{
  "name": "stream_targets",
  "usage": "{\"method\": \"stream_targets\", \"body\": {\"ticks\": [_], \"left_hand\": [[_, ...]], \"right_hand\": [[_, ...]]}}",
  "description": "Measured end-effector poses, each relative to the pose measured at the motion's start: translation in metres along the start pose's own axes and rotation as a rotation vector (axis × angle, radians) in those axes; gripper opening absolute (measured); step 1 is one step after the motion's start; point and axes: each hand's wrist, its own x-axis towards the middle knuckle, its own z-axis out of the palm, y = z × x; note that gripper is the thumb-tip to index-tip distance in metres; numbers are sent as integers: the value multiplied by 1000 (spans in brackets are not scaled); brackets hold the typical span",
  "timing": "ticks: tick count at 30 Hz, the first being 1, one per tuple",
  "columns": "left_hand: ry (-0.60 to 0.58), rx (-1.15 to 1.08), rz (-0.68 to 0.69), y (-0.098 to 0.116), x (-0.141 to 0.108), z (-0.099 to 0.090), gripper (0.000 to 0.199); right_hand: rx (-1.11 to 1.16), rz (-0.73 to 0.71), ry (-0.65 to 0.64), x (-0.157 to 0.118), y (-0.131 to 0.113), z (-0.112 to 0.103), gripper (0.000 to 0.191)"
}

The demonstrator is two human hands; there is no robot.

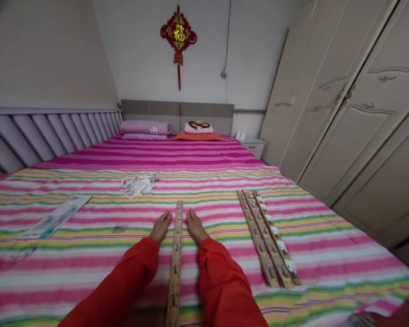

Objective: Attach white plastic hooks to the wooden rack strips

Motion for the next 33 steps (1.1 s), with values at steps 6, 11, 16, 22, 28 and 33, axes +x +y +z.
{"method": "stream_targets", "body": {"ticks": [6,11,16,22,28,33], "left_hand": [[23,92,46,1,-26,-12,28],[35,87,59,-5,-57,-23,34],[1,37,4,-10,-102,-49,58],[-205,38,-279,-11,-171,-98,67],[-636,252,-206,29,-227,-130,56],[-432,482,308,79,-249,-114,70]], "right_hand": [[-36,41,-28,-42,-13,-15,60],[-14,83,5,-95,-22,-29,64],[185,133,75,-160,-25,-48,65],[369,341,33,-240,-19,-78,54],[271,295,-31,-279,-51,-97,52],[180,-33,3,-276,-122,-94,65]]}}
